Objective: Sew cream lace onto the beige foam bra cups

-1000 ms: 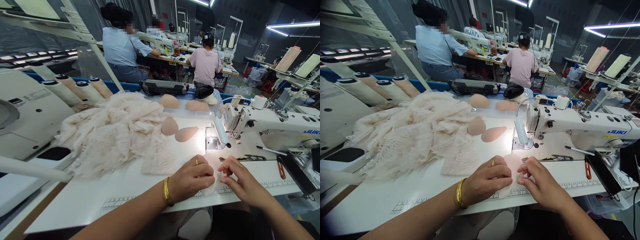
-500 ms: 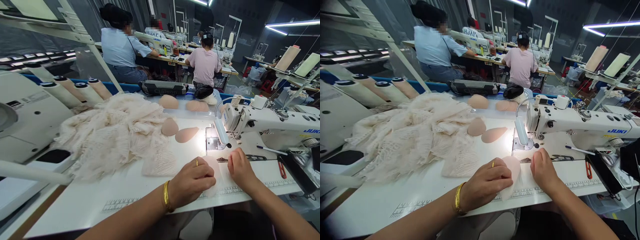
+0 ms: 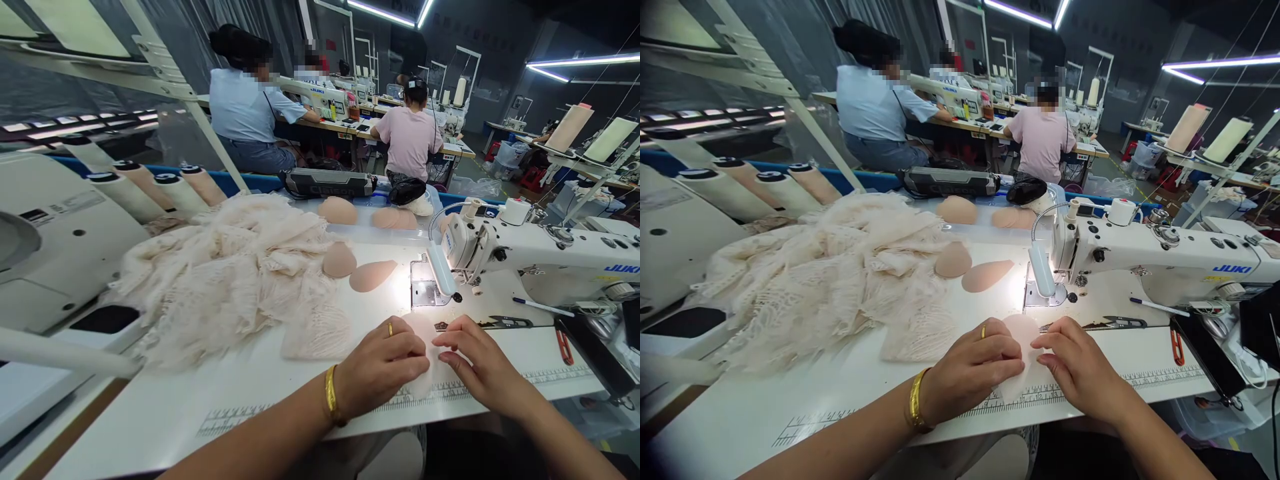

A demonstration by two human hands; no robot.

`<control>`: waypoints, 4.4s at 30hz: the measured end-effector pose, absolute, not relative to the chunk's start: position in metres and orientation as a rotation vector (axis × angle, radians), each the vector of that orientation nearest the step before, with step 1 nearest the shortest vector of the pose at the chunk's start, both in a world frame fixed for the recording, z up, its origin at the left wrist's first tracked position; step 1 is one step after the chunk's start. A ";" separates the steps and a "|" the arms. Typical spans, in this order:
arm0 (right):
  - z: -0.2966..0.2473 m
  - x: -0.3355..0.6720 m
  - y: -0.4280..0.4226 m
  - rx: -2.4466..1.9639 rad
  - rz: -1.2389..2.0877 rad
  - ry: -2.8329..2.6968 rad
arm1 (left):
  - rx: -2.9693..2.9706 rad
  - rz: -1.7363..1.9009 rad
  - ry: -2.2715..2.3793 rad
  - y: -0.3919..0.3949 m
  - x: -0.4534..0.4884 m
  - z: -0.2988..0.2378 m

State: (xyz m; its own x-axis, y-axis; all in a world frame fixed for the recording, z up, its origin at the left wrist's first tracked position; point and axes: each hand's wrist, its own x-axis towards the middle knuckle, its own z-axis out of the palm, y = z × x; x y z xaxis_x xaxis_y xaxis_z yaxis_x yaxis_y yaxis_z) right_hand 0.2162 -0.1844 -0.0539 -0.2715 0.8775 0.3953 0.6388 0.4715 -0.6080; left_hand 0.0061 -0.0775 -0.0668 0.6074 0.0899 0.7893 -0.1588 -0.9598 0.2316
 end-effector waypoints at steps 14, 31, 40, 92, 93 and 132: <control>-0.044 0.231 -0.176 -1.329 0.332 -2.109 | 2.601 1.235 -0.124 -0.078 0.003 -0.066; -0.044 0.222 -0.187 -1.241 0.669 -1.848 | 2.570 1.137 -0.142 -0.076 0.006 -0.067; -0.070 0.222 -0.188 -1.382 0.507 -1.851 | 2.434 1.177 -0.129 -0.078 0.007 -0.061; -0.071 0.175 -0.162 -1.442 0.613 -1.407 | 1.134 0.560 0.547 -0.076 0.014 -0.063; -0.073 0.174 -0.161 -1.403 0.800 -1.299 | 1.133 0.555 0.555 -0.076 0.014 -0.064; -0.063 0.182 -0.161 -1.275 1.138 -1.086 | 1.314 0.533 0.630 -0.079 0.015 -0.068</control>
